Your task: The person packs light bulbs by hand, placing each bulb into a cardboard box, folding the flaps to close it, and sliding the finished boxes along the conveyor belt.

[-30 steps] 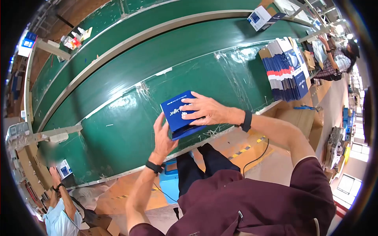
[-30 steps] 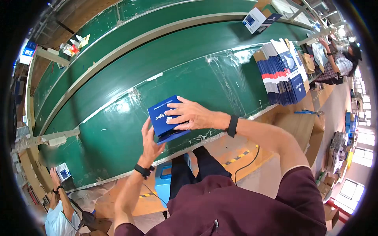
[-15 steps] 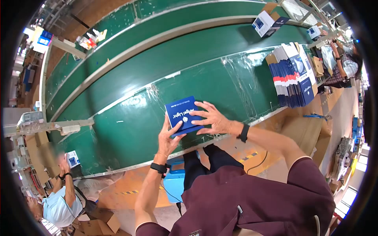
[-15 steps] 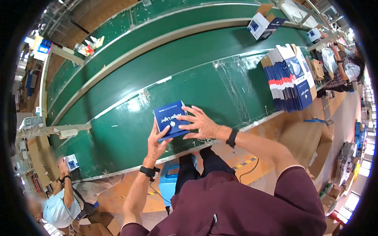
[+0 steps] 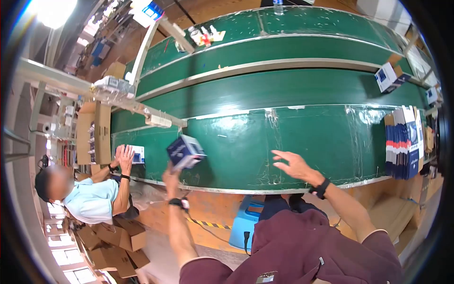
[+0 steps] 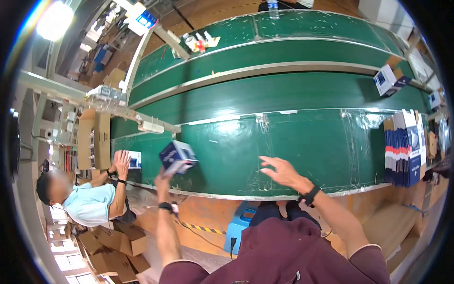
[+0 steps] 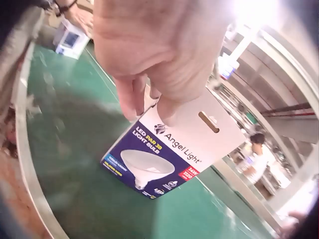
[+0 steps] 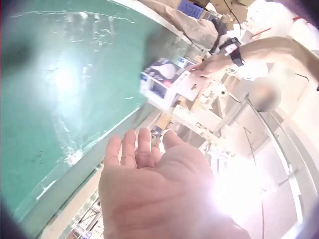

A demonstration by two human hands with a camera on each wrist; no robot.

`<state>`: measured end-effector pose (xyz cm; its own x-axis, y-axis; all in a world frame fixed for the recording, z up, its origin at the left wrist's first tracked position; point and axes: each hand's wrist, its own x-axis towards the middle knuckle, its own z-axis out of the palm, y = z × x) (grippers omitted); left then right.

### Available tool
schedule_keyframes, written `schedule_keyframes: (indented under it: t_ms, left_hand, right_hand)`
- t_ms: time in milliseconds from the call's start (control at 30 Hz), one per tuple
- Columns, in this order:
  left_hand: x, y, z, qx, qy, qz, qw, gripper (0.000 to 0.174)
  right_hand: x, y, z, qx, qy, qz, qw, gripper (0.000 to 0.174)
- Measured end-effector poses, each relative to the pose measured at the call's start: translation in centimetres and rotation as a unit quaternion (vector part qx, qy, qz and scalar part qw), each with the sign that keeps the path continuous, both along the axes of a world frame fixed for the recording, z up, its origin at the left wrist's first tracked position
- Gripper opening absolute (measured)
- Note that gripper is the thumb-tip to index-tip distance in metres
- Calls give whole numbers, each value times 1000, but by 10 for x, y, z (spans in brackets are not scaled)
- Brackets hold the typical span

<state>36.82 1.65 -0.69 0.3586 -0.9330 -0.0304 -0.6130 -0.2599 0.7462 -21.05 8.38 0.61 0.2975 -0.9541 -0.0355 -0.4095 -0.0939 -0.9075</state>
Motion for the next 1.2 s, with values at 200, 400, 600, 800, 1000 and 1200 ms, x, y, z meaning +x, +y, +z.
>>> schedule_keyframes:
  t_ms: [200, 400, 600, 800, 1000, 1200]
  left_hand:
    - [145, 25, -51, -174, 75, 287, 939, 48]
    - [-14, 63, -120, -52, -113, 158, 980, 39]
    - [-199, 135, -88, -2, -205, -37, 978, 34]
    - [-379, 125, -1, 79, -24, -221, 972, 35]
    - [-490, 110, -19, 160, 13, -367, 916, 28]
    - [-630, 36, 71, 42, 61, -389, 918, 68]
  right_hand:
    - [-129, 53, -43, 156, 56, -154, 974, 44]
    - [-278, 79, -8, 28, 258, -298, 919, 47]
    - [-456, 16, 72, -145, 370, -540, 742, 71]
    - [-611, -84, 104, -228, 457, -432, 743, 70]
    - [-651, -123, 109, -172, 448, -237, 845, 17]
    - [-523, -47, 115, -293, 273, -104, 911, 25]
